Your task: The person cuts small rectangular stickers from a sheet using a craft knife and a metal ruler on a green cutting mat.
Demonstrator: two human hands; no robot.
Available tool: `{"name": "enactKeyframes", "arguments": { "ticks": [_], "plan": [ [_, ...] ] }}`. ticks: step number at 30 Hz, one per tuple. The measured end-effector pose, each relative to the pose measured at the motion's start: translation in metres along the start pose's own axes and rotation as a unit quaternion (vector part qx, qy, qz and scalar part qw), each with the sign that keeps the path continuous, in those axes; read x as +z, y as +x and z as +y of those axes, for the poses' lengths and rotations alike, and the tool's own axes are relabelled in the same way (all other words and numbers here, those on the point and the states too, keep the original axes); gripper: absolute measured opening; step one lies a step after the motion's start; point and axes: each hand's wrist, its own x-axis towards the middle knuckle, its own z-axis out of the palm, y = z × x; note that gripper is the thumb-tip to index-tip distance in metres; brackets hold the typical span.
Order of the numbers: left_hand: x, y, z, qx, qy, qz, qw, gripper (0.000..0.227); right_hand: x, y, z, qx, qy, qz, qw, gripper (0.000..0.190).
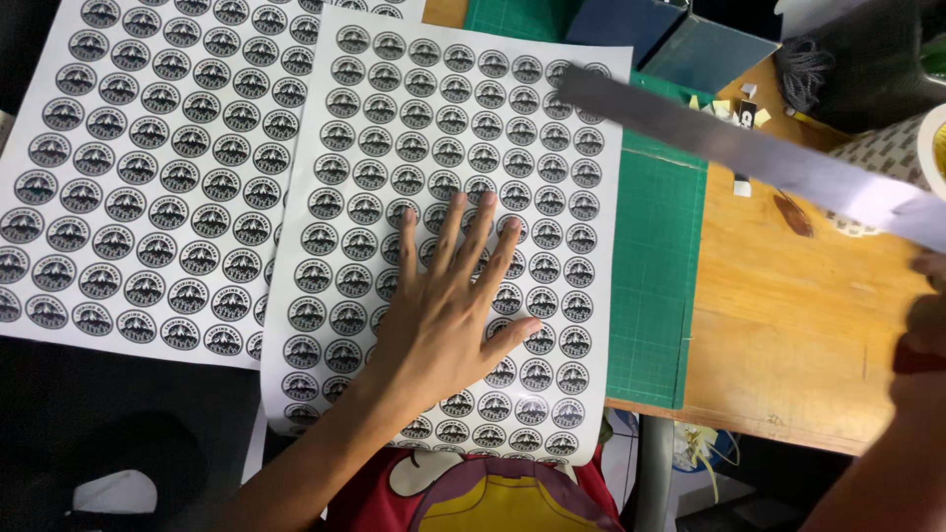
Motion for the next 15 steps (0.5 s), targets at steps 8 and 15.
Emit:
{"name": "enactKeyframes", "arguments": {
  "ticks": [8,15],
  "plan": [
    [0.007,0.006,0.013,0.030,-0.077,0.000,0.997,0.093,0.221,-0.006,-0.057,-0.023,-0.060,-0.017,0.998,0.018],
    [-0.004,0.005,-0.008,0.063,-0.064,-0.044,0.995,0.096,0.206,0.022,-0.057,-0.021,-0.358,-0.135,0.924,0.037]
  ]
}}
